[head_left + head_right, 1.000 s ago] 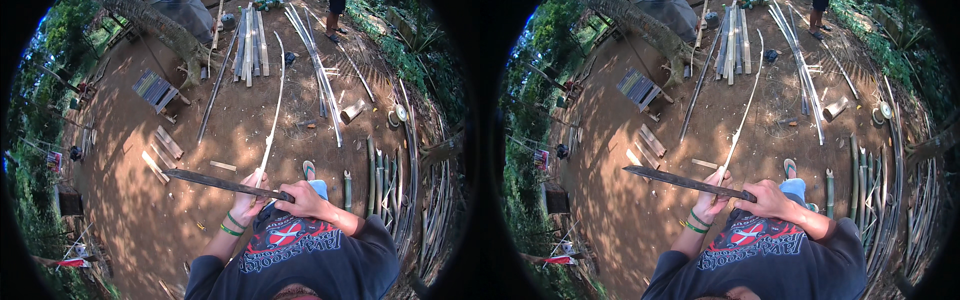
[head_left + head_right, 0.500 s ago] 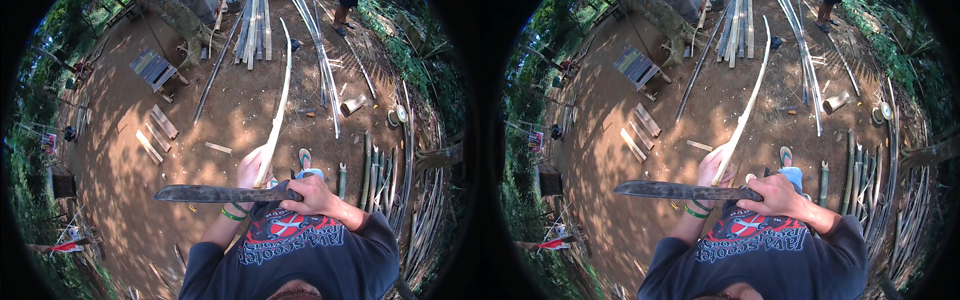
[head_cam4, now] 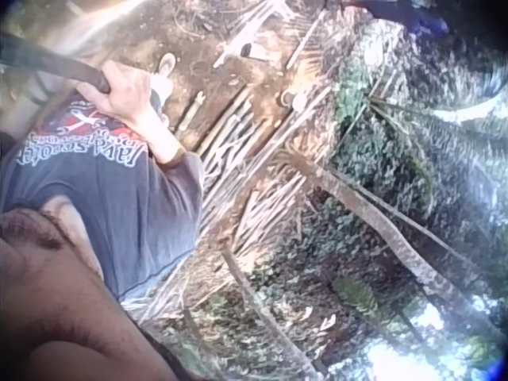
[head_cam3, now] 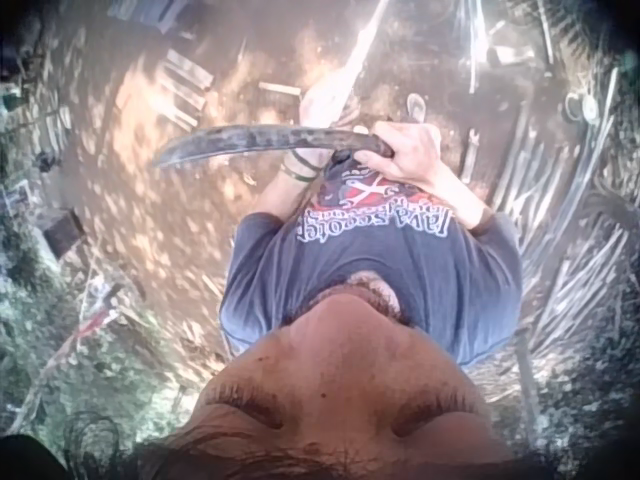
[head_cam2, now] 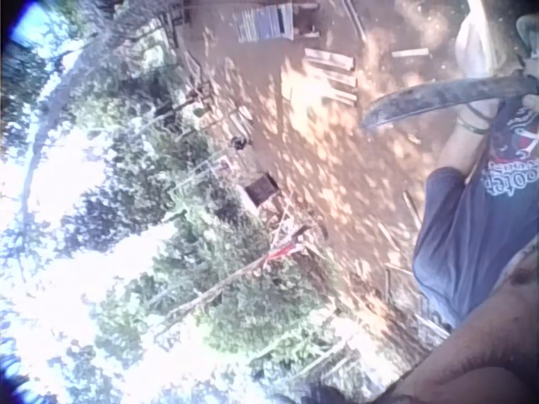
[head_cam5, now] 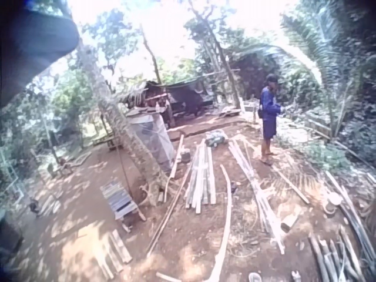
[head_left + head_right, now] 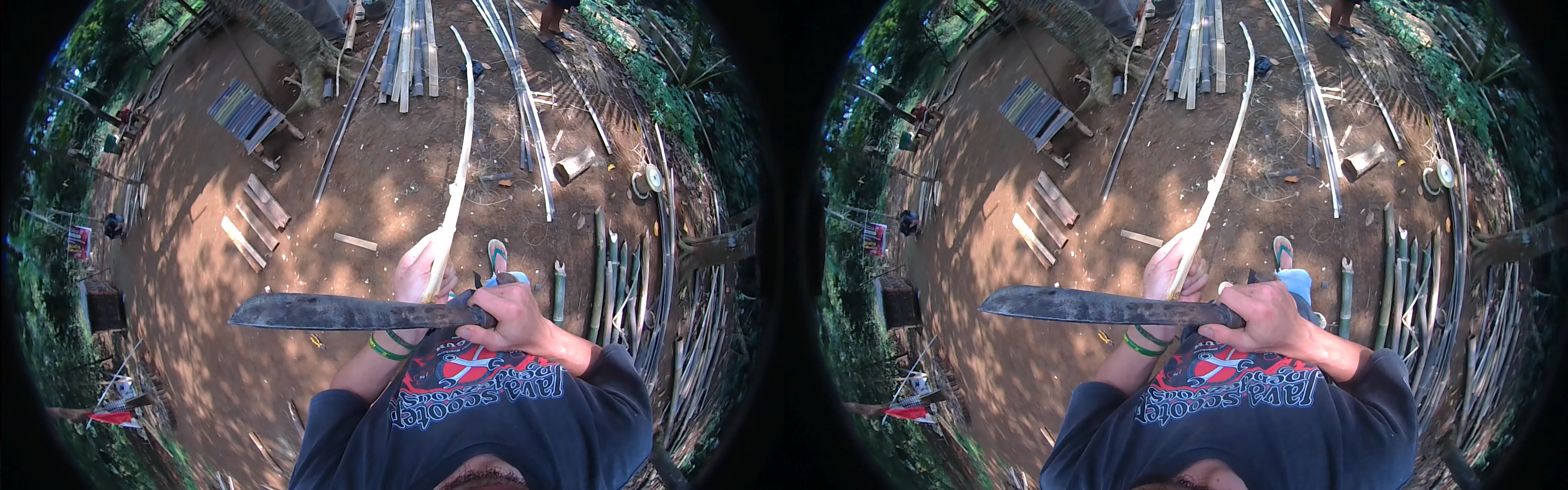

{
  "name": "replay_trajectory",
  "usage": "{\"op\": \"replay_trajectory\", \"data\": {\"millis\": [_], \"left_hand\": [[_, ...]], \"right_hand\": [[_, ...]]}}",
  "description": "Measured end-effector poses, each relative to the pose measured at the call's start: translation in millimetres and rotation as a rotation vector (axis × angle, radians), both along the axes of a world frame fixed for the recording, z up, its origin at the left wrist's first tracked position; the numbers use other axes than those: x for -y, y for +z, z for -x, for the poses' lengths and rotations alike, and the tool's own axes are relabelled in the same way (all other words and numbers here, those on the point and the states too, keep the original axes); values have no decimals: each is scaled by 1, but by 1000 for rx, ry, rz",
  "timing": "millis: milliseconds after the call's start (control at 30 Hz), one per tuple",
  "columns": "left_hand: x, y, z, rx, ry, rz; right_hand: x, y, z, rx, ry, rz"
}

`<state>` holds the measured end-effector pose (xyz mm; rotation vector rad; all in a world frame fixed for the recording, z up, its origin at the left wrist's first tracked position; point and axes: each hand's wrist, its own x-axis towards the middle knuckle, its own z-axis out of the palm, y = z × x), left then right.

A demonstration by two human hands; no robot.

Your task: The person uses a machete to shave and shape a long, thin piece of light-colored wood. They hold the wood with their left hand and repeatedly strike it with the machete in their right hand to remove thin strips of material. The person occasionally pauses to inspect the wood's surface and flexibility.

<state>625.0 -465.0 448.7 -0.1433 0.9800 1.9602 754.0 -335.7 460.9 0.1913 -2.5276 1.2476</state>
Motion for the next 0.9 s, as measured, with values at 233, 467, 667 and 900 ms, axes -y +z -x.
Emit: {"op": "replay_trajectory", "data": {"millis": [233,467,667,900], "left_hand": [[-13,14,-6,-2,28,-8],[-9,8,-8,-22,8,15],[-3,-5,-7,36,21,-49],[15,-23,8,67,-16,-74]], "right_hand": [[-2,9,0,-67,-69,-15],[-19,13,1,42,-86,-140],[-57,-44,22,245,-350,-91],[-80,-100,45,194,-406,-265]]}}
